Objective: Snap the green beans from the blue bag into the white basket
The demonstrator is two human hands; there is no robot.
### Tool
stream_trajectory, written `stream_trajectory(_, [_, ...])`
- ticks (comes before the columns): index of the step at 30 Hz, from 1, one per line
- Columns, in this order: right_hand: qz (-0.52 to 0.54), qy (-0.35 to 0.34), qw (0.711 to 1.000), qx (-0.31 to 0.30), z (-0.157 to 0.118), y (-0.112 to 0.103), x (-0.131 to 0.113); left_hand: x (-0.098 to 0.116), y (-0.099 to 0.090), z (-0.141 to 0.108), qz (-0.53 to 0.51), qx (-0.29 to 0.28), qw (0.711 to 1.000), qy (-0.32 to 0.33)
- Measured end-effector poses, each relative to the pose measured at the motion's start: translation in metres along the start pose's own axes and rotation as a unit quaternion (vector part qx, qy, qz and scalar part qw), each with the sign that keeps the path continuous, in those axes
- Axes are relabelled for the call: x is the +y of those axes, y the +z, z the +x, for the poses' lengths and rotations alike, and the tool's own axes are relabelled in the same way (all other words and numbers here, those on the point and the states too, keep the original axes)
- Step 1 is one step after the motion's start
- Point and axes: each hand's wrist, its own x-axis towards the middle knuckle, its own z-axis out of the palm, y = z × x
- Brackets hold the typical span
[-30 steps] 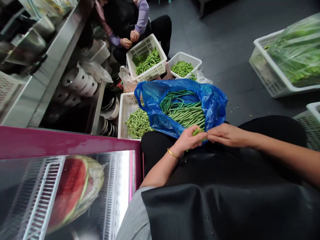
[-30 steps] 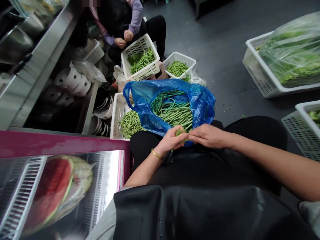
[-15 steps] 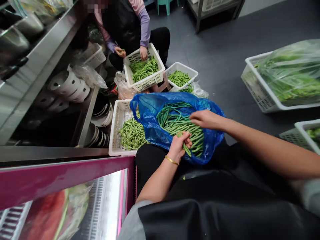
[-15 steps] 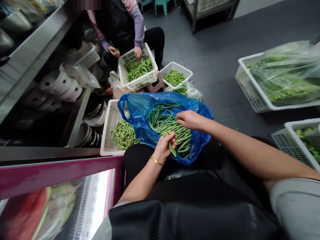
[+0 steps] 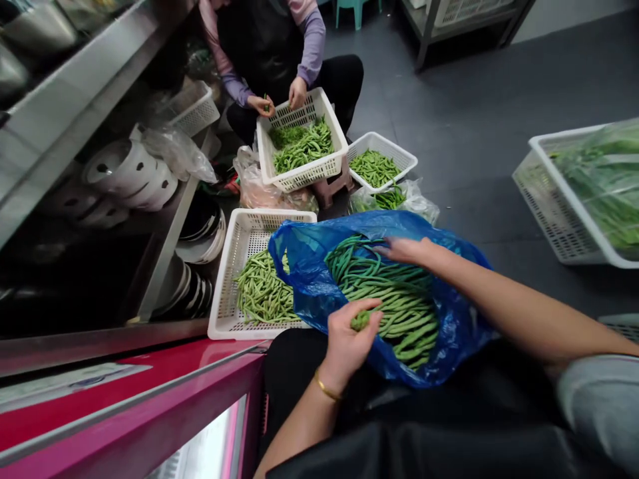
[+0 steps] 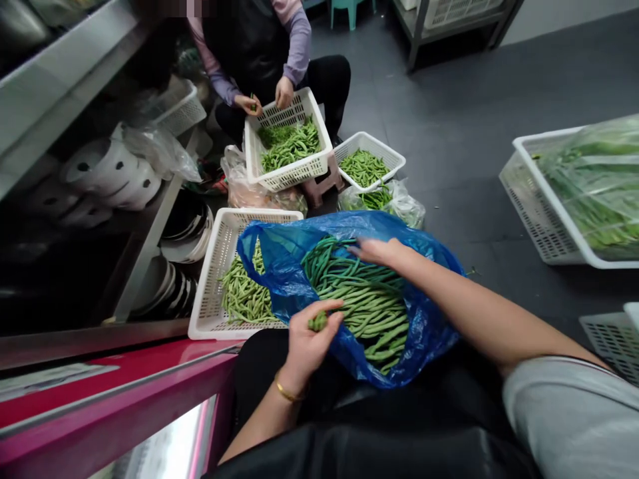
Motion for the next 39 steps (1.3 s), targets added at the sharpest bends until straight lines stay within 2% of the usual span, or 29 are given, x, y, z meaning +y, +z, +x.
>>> stream_trajectory(3, [-0.119, 0.037, 0.988, 0.09, -0.015, -0.016, 0.023, 0.006, -0.009, 0.01, 0.038, 0.027, 0.995, 0.083])
stream_trajectory(6, [-0.171, 0.062, 0.974, 0.138, -0.005, -0.022, 0.044, -0.004, 0.004, 0.014, 0.039, 0.018, 0.995, 0.09])
stream_trajectory(8, [-0.143, 0.096, 0.981, 0.095, 0.013, -0.016, 0.054, -0.011, 0.012, 0.013, 0.034, 0.012, 0.996, 0.079])
stream_trajectory(10, [-0.098, 0.115, 0.988, 0.019, 0.029, -0.007, 0.058, -0.014, 0.012, 0.011, 0.029, 0.036, 0.997, 0.064])
stream_trajectory(12, [-0.07, 0.107, 0.991, -0.031, 0.04, -0.002, 0.058, -0.013, 0.004, 0.011, 0.027, 0.092, 0.994, 0.051])
stream_trajectory(14, [-0.071, 0.089, 0.993, -0.021, 0.041, -0.008, 0.056, -0.009, -0.01, 0.013, 0.042, 0.152, 0.987, 0.037])
stream_trajectory(16, [-0.075, 0.077, 0.994, 0.005, 0.032, -0.028, 0.05, -0.006, -0.024, 0.019, 0.09, 0.185, 0.979, 0.013])
stream_trajectory(17, [-0.079, 0.073, 0.994, 0.019, 0.023, -0.042, 0.046, -0.005, -0.03, 0.022, 0.124, 0.182, 0.975, -0.002])
stream_trajectory(20, [-0.072, 0.046, 0.993, 0.084, -0.019, -0.088, 0.025, -0.008, -0.042, 0.035, 0.218, 0.123, 0.967, -0.04])
stream_trajectory(22, [-0.043, -0.01, 0.988, 0.148, -0.052, -0.108, 0.006, -0.013, -0.048, 0.044, 0.24, 0.094, 0.965, -0.038])
stream_trajectory(23, [-0.032, -0.044, 0.985, 0.166, -0.066, -0.113, -0.003, -0.015, -0.052, 0.047, 0.233, 0.102, 0.967, -0.029])
stream_trajectory(25, [-0.033, -0.074, 0.983, 0.163, -0.082, -0.114, -0.015, -0.018, -0.063, 0.053, 0.183, 0.166, 0.969, -0.001])
stream_trajectory(27, [-0.046, -0.028, 0.988, 0.143, -0.081, -0.11, -0.018, -0.019, -0.075, 0.058, 0.095, 0.258, 0.961, 0.028])
stream_trajectory(29, [-0.043, 0.033, 0.986, 0.158, -0.068, -0.108, -0.014, -0.017, -0.085, 0.065, -0.011, 0.318, 0.947, 0.054])
stream_trajectory(31, [-0.035, 0.04, 0.978, 0.201, -0.05, -0.113, -0.009, -0.013, -0.091, 0.075, -0.097, 0.339, 0.933, 0.075])
stream_trajectory(34, [-0.042, 0.001, 0.964, 0.264, -0.024, -0.132, -0.006, -0.002, -0.099, 0.096, -0.144, 0.354, 0.919, 0.091])
stream_trajectory(37, [-0.05, 0.009, 0.963, 0.264, -0.013, -0.151, -0.007, 0.008, -0.107, 0.116, -0.159, 0.371, 0.908, 0.117])
stream_trajectory(39, [-0.052, 0.022, 0.966, 0.254, -0.021, -0.152, -0.012, 0.01, -0.109, 0.126, -0.148, 0.362, 0.914, 0.11])
